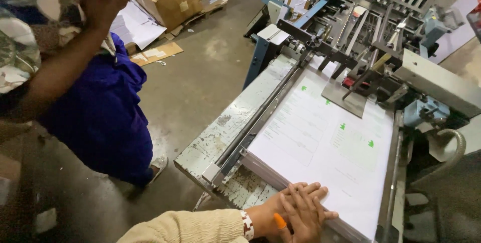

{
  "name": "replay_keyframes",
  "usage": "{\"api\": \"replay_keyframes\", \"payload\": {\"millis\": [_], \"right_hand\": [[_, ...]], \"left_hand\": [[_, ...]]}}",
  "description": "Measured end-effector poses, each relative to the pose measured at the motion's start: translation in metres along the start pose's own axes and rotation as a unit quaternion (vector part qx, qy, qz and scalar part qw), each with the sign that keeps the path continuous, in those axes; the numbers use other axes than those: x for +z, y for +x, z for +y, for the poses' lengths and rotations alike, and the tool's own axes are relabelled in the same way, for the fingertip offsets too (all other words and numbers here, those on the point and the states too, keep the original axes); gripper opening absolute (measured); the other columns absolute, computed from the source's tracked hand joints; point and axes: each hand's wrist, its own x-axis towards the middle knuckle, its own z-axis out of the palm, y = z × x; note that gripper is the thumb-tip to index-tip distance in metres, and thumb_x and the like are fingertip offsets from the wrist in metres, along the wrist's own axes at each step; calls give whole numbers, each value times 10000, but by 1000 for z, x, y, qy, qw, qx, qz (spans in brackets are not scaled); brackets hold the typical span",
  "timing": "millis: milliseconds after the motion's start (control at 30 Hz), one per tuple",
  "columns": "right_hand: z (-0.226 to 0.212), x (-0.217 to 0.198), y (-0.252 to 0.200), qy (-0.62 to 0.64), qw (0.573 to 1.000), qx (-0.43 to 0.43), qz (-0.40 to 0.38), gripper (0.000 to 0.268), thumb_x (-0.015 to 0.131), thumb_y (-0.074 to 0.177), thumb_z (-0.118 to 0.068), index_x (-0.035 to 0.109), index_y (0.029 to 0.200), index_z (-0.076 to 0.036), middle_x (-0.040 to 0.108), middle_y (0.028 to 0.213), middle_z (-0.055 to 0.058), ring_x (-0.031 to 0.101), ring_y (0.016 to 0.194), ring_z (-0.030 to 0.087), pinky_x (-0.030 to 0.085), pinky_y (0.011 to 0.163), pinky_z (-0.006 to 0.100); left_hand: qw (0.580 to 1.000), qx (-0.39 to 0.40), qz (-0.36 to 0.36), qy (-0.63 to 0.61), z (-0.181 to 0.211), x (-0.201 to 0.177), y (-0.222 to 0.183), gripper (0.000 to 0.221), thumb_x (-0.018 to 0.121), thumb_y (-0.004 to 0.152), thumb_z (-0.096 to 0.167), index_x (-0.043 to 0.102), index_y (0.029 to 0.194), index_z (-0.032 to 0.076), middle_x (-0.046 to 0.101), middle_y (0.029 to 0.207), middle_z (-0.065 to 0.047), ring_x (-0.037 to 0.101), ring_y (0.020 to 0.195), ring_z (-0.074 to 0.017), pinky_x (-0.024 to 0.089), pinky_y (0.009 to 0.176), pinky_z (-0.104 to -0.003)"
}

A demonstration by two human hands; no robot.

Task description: The person aligns a stack of printed papers on a machine table using both hands. A colleague then approaches, picks up the stack, and walks away with it.

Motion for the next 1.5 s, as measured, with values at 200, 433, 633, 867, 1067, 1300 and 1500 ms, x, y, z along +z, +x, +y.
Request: {"api": "replay_keyframes", "payload": {"millis": [200, 433, 633, 867, 1067, 1300, 1500], "right_hand": [[-24, -23, 14, -12, 999, 5, -32, 422, 357, 960, -234, 625, 1184, 3, 524, 1360, 218, 405, 1368, 379, 228, 1171, 496], [-7, -2, -9, 12, 998, 55, 10, 387, 402, 966, -130, 481, 1256, 113, 384, 1441, 299, 370, 1377, 431, 282, 1177, 532], [-9, -2, 1, 20, 1000, 4, 24, 367, 395, 978, -189, 586, 1182, 49, 435, 1409, 268, 373, 1379, 402, 250, 1191, 513], [15, 10, 11, 143, 982, -1, 122, 340, 399, 982, -187, 557, 1211, 8, 394, 1435, 250, 344, 1395, 397, 243, 1193, 520], [32, 26, 18, 245, 949, -5, 197, 325, 402, 985, -186, 534, 1235, -26, 362, 1456, 235, 321, 1407, 392, 238, 1194, 525], [26, 45, 23, 325, 907, -2, 267, 317, 405, 988, -185, 512, 1258, -59, 329, 1477, 220, 298, 1419, 387, 232, 1196, 531], [25, 52, 24, 384, 860, 4, 336, 315, 408, 991, -183, 490, 1282, -93, 297, 1498, 204, 275, 1432, 382, 227, 1197, 536]], "left_hand": [[998, -29, -62, -11, 27, 29, 8, 639, 303, 1006, 324, -19, 1549, 224, 9, 1624, -130, -27, 1498, -305, 83, 1214, -466], [998, 5, -68, -14, 28, 36, 11, 707, 391, 981, 369, -23, 1545, 261, 24, 1624, -133, 8, 1500, -294, 100, 1209, -445], [998, 19, -43, 36, 11, 17, 4, 727, 414, 1009, 449, -42, 1549, 277, 84, 1631, -134, 40, 1506, -313, 183, 1196, -437], [998, 19, -28, 53, -11, -14, -3, 713, 357, 1046, 713, 18, 1553, 343, 143, 1630, -104, 150, 1515, -265, 196, 1221, -389], [996, -9, -24, 87, -2, 0, 4, 519, 271, 1078, 578, 45, 1521, 430, 211, 1637, -5, 227, 1535, -172, 300, 1238, -299], [992, 25, -90, 83, -3, 10, 9, 619, 389, 1087, 549, 97, 1544, 251, 84, 1623, -25, 105, 1510, -168, 180, 1248, -308], [975, 51, -85, 201, 5, 28, 12, 484, 260, 1135, 341, 63, 1553, 196, 63, 1617, -23, 103, 1497, -185, 176, 1243, -319]]}}
